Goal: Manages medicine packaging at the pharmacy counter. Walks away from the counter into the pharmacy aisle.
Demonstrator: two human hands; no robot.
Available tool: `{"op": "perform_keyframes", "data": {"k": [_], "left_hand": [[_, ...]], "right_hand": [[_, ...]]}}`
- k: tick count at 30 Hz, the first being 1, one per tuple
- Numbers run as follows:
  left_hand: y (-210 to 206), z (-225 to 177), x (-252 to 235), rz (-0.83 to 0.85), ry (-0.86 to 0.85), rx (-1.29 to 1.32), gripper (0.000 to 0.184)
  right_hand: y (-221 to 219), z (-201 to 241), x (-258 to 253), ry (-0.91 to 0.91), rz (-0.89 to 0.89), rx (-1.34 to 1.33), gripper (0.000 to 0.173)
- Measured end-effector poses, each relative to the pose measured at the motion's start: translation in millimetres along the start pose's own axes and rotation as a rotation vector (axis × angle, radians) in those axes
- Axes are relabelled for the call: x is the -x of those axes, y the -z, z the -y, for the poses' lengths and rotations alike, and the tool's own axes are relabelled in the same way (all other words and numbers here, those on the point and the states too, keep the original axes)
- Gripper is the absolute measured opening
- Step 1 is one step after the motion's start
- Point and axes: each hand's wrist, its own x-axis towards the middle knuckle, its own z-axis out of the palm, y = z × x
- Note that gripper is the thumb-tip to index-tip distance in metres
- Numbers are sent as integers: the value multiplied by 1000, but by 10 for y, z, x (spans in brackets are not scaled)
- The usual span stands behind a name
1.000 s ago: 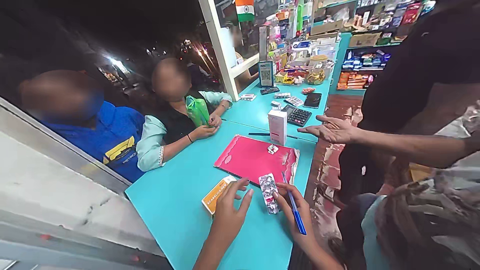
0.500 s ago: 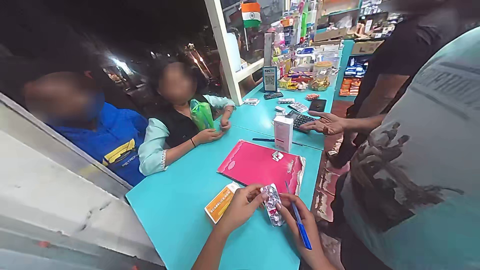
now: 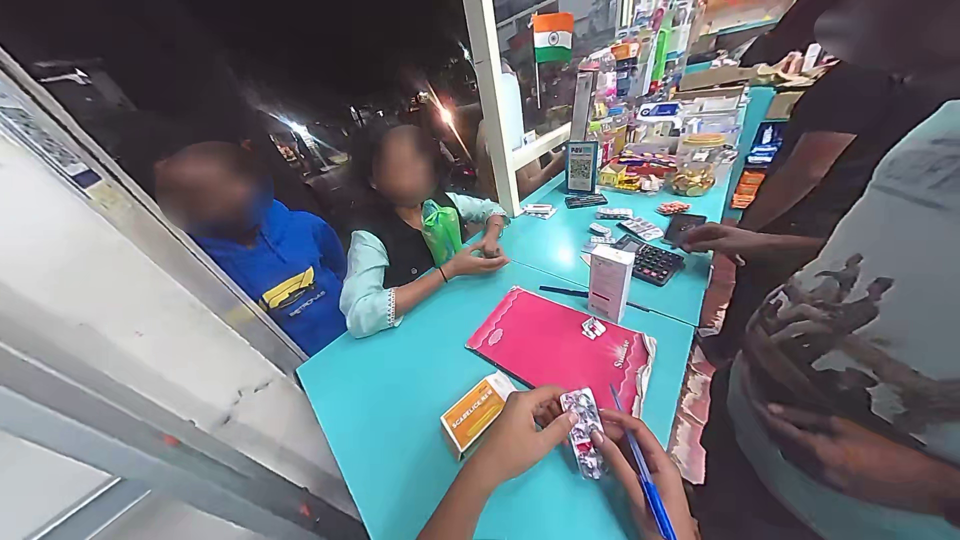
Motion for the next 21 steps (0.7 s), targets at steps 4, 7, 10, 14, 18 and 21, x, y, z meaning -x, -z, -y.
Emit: {"op": "perform_keyframes", "data": {"k": [4, 7, 10, 14, 18, 21], "left_hand": [[-14, 4, 8, -21, -18, -36, 24], [-28, -2, 16, -32, -15, -35, 22], [-77, -18, 18, -56, 32, -7, 20], [-173, -44, 19, -133, 96, 66, 16], [-189, -33, -15, -263, 106, 63, 14], [-172, -16, -23, -315, 116, 56, 14]], "right_hand": [[-6, 10, 2, 9, -5, 3, 28], [-6, -5, 2, 23, -9, 5, 28], [-4, -22, 0, 43, -20, 12, 27], [-10, -58, 14, 124, -78, 36, 27], [-19, -71, 25, 165, -125, 65, 30], [-17, -82, 39, 173, -111, 81, 30]]}}
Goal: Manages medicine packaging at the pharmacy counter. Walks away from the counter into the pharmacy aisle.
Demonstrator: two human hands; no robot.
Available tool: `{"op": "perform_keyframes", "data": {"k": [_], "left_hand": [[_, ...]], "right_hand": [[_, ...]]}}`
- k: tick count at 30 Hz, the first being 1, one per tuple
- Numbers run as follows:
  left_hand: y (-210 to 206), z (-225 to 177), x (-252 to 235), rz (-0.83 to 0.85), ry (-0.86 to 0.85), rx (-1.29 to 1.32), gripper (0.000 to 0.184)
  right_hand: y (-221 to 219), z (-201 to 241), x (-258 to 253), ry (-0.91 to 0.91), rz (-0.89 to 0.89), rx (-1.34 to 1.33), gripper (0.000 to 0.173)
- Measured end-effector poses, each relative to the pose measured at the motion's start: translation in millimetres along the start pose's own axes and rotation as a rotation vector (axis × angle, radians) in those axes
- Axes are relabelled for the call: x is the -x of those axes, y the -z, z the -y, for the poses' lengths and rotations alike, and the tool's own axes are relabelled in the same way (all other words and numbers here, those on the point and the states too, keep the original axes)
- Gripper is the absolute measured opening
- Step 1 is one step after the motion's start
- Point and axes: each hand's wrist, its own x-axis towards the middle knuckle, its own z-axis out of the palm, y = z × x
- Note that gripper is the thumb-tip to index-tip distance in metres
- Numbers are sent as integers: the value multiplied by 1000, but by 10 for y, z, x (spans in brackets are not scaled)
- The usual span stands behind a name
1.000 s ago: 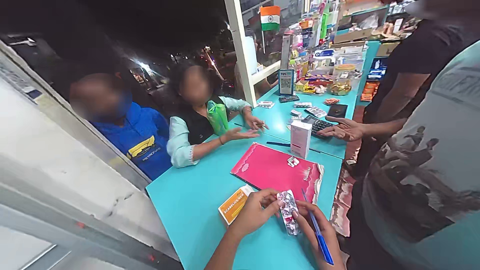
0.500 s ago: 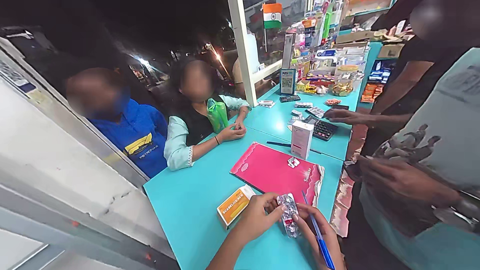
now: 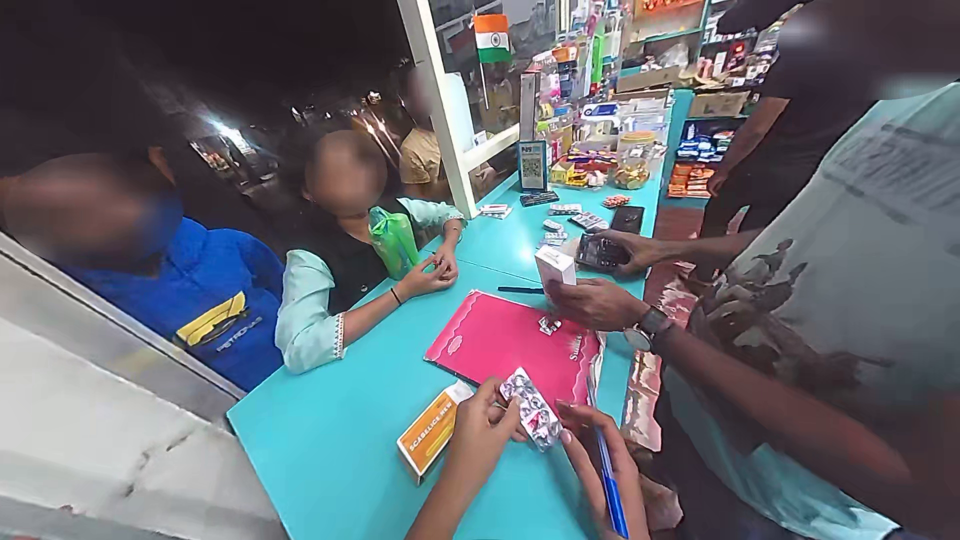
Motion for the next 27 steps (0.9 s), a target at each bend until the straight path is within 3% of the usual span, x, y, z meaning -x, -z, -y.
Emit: {"op": "perform_keyframes", "data": {"k": [22, 25, 27], "left_hand": [[45, 55, -32, 16, -52, -219, 27], [52, 30, -46, 16, -51, -215, 32], [52, 32, -21, 20, -42, -198, 33]], "right_hand": [[8, 22, -12, 16, 68, -8, 26], [19, 10, -18, 27, 89, -49, 19], [67, -39, 19, 37, 199, -133, 44]]}}
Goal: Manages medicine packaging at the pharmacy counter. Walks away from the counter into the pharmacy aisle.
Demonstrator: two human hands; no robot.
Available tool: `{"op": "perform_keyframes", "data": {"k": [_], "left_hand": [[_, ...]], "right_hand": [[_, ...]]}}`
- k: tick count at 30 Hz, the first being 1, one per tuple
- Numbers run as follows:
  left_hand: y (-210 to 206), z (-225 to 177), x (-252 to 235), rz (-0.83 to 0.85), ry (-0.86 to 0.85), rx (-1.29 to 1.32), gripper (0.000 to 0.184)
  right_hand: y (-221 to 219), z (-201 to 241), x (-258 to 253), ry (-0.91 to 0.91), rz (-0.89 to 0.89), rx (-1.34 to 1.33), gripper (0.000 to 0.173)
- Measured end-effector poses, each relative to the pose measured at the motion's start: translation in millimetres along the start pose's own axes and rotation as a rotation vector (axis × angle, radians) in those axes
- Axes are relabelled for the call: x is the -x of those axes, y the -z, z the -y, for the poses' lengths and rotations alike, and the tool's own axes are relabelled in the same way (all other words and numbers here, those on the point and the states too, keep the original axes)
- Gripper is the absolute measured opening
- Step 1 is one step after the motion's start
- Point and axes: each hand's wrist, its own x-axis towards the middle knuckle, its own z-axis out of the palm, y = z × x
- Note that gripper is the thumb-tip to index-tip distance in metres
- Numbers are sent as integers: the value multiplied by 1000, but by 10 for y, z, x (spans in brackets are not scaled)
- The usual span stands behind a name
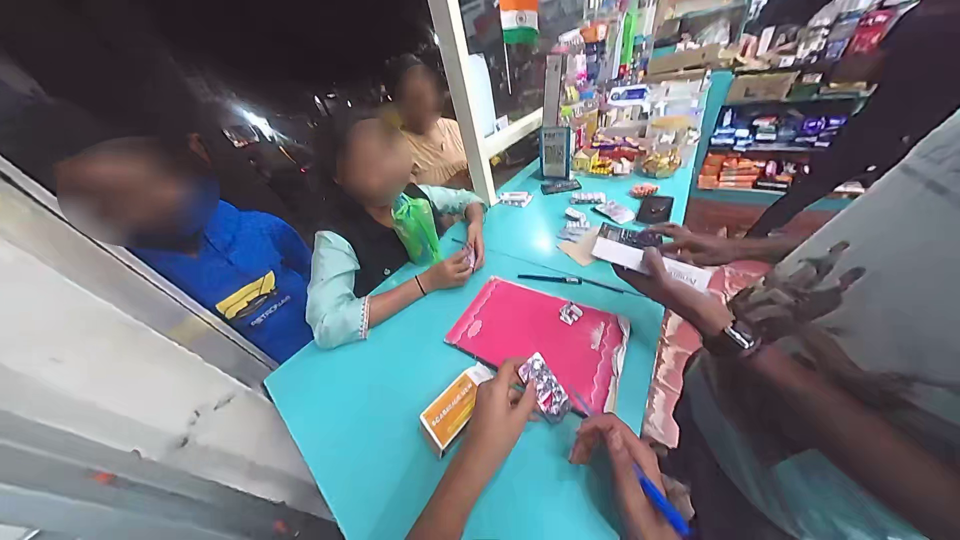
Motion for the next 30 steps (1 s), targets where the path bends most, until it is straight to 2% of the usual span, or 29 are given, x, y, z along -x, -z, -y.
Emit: {"op": "perform_keyframes", "data": {"k": [3, 6, 8, 11, 12, 17, 21, 24, 30], "left_hand": [[-2, -8, 6, 0, 11, 21, 29], [10, -53, -5, -10, 41, 37, 29], [7, -60, 1, -19, 53, 49, 31], [7, -43, -6, -18, 61, 39, 32], [9, -44, -7, -18, 64, 33, 32], [22, -40, -1, -29, 46, 22, 32], [34, -40, 2, -30, 26, 10, 32], [43, -36, -1, -30, 28, 5, 32], [40, -16, 2, -45, 2, 3, 31]], "right_hand": [[59, -58, 38, -19, 176, -165, 72], [56, -54, 28, -102, 152, -248, 78], [22, -26, 20, -120, 72, -226, 67], [-46, 30, 6, -84, -6, 4, 23], [-58, 20, 4, -59, -13, 55, 15], [-58, -69, -1, 63, -18, 166, 11], [-38, -83, -22, 130, 40, 220, 20], [-47, -66, -33, 180, 62, 265, 19], [-73, -53, -26, 195, 61, 326, 19]]}}
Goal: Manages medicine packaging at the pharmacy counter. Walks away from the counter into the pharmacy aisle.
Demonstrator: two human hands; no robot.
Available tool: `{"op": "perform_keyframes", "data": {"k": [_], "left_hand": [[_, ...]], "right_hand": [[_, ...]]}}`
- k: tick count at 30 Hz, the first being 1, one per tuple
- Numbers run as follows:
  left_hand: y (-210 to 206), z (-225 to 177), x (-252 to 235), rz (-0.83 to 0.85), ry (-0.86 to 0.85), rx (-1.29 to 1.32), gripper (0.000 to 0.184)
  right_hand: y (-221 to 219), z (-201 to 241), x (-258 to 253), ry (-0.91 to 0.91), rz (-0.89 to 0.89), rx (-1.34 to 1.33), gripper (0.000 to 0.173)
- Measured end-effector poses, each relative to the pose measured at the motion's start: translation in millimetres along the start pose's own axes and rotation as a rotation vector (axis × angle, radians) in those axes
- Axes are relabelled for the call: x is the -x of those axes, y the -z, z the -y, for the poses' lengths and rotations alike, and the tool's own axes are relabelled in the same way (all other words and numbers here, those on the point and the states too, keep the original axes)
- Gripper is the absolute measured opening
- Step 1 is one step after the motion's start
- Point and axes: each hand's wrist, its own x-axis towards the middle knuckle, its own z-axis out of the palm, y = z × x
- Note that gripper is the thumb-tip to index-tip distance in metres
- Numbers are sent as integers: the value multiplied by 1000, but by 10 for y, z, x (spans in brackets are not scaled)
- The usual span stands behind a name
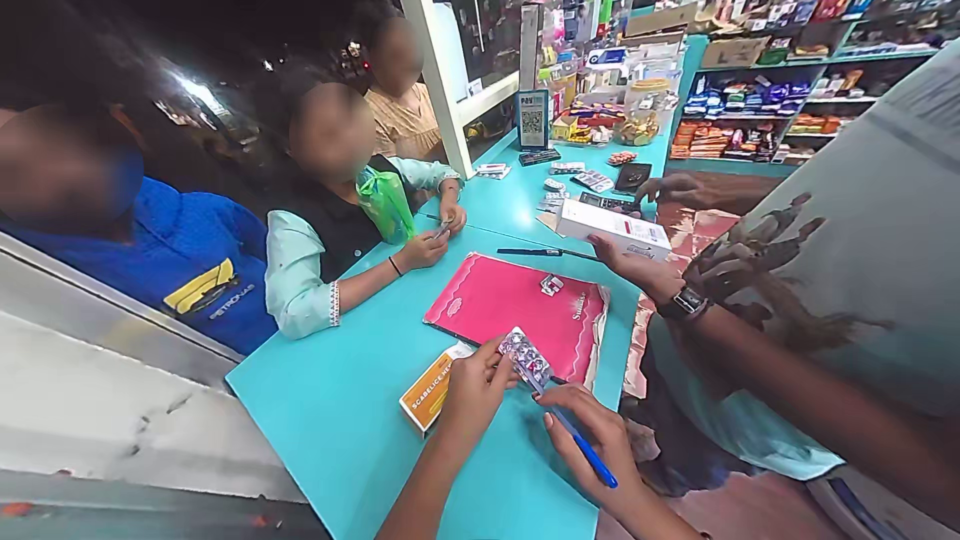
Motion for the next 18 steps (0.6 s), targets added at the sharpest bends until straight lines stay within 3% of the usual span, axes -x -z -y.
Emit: {"op": "perform_keyframes", "data": {"k": [18], "left_hand": [[38, 8, -24, -32, -5, 21, 29]], "right_hand": [[9, 20, -8, -7, -8, -10, 20]]}}
